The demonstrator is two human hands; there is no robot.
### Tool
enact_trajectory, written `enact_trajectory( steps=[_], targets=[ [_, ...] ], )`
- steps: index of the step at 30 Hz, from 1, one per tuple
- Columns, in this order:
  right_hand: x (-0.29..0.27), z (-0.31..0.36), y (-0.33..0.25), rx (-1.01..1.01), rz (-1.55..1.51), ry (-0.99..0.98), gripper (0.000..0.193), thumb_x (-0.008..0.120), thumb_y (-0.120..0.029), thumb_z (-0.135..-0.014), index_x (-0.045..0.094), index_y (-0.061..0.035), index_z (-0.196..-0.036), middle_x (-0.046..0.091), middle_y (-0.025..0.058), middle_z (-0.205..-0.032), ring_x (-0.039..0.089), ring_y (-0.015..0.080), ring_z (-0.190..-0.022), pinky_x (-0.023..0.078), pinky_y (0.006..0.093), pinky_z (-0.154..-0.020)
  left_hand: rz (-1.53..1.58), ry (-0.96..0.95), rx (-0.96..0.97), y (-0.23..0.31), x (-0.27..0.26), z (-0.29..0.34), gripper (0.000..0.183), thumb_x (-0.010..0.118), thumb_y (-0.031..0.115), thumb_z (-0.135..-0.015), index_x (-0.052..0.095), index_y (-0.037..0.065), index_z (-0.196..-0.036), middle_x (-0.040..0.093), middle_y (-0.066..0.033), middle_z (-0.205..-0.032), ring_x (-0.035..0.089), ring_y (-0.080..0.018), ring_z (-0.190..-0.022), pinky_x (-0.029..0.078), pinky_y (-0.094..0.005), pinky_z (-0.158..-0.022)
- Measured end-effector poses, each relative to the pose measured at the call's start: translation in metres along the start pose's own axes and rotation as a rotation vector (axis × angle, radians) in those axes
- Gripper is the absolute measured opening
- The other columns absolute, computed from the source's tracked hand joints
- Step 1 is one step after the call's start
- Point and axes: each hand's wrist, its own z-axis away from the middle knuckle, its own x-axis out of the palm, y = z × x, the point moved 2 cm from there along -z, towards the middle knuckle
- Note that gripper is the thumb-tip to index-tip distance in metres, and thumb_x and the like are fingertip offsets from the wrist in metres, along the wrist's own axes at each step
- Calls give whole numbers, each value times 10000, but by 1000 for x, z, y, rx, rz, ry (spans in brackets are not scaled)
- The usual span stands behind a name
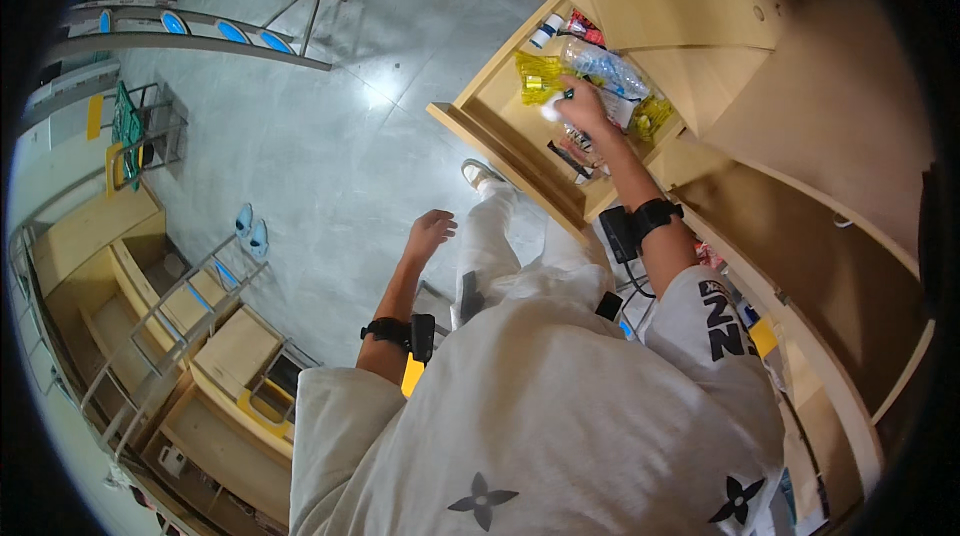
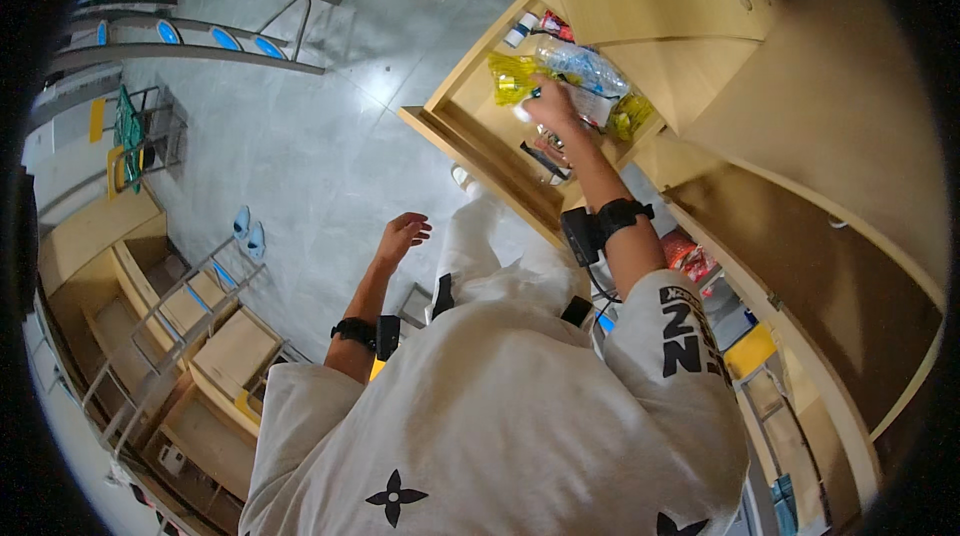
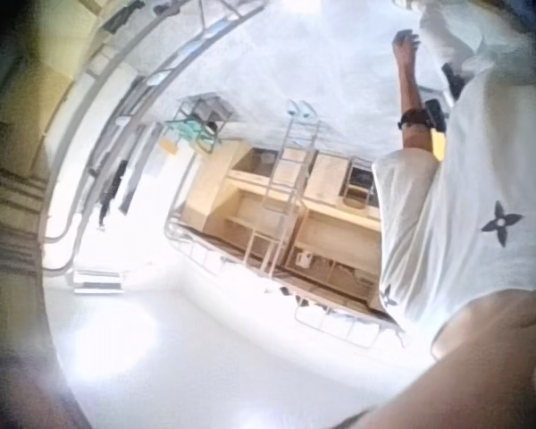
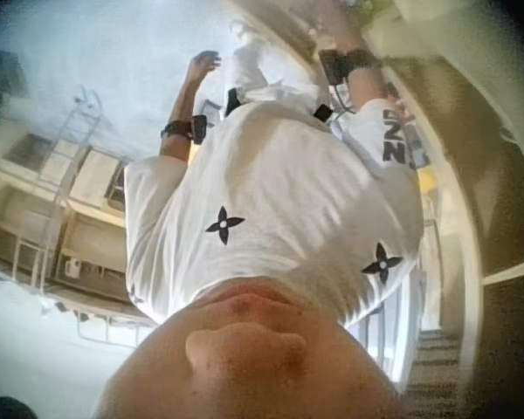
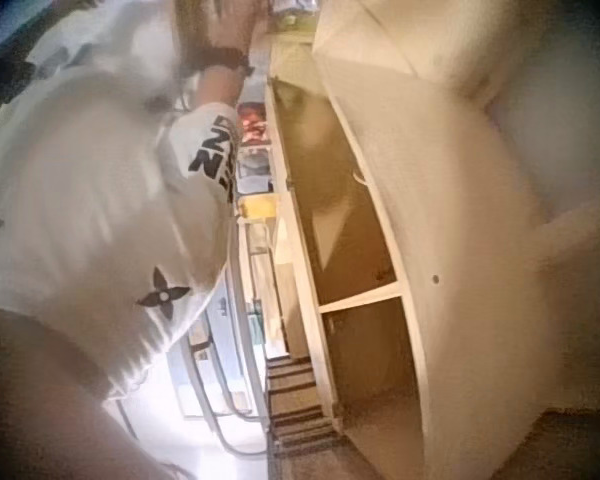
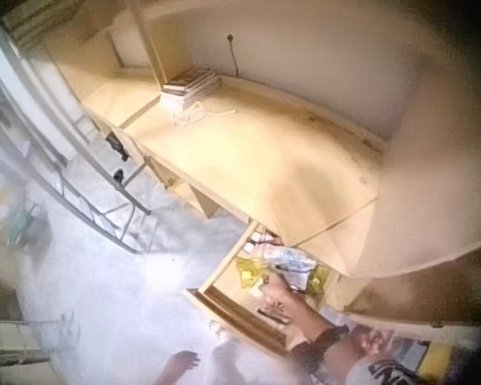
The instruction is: The person selects a screwdriver from a drawer and uses it to tighten a screw on a metal hinge of a wooden cabinet door. They use their hands to hold the cabinet door and the tool while performing the repair.
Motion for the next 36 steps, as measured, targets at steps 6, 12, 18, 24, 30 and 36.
enact_trajectory(
  steps=[6, 12, 18, 24, 30, 36],
  targets=[
    [-64, 17, -43, 147, -592, -98, 271, 550, 23, -757, 540, 20, -1029, 625, 146, -941, 630, 234, -858, 543, 322, -740, 200, 21, 263, 64, 87, -15, 230, 469, 100, -878, 569, -3, -1057, 634, -96, -945, 591, -166, -840, 470, -289, -762],
    [-17, 51, -15, 461, -874, -559, 215, 577, 12, -712, 568, 15, -927, 632, 146, -797, 622, 210, -643, 504, 300, -545, -44, 75, 437, 134, 152, -20, 219, 493, 20, -822, 579, -35, -1016, 644, -112, -910, 626, -178, -822, 495, -290, -735],
    [-10, 39, 39, 276, 62, -611, 355, 608, -30, -606, 595, 43, -953, 620, 138, -712, 559, 221, -496, 437, 329, -411, -26, 62, 313, 111, 152, -6, 200, 483, 42, -865, 568, -39, -1026, 623, -79, -942, 590, -150, -874, 471, -279, -786],
    [-51, -8, 32, 170, 126, -370, 482, 612, -72, -642, 552, 12, -1113, 589, 102, -767, 562, 162, -560, 449, 304, -463, 163, 129, 297, 52, 138, 1, 204, 441, 9, -866, 563, -44, -1021, 611, -104, -927, 591, -176, -864, 481, -303, -773],
    [-15, 57, 28, 60, 213, -500, 328, 617, -76, -607, 633, 31, -917, 639, 223, -829, 645, 294, -764, 499, 346, -680, 142, 181, 308, 37, 138, 6, 229, 483, 28, -827, 580, -27, -1027, 647, -116, -903, 619, -177, -819, 493, -291, -749],
    [-28, 91, -22, 176, -515, -671, 292, 495, 44, -740, 515, 61, -1031, 601, 138, -740, 573, 159, -611, 460, 258, -557, 261, 81, 412, 80, 160, 17, 247, 474, 34, -872, 556, -38, -1093, 631, -92, -975, 599, -169, -896, 474, -284, -800]
  ],
)
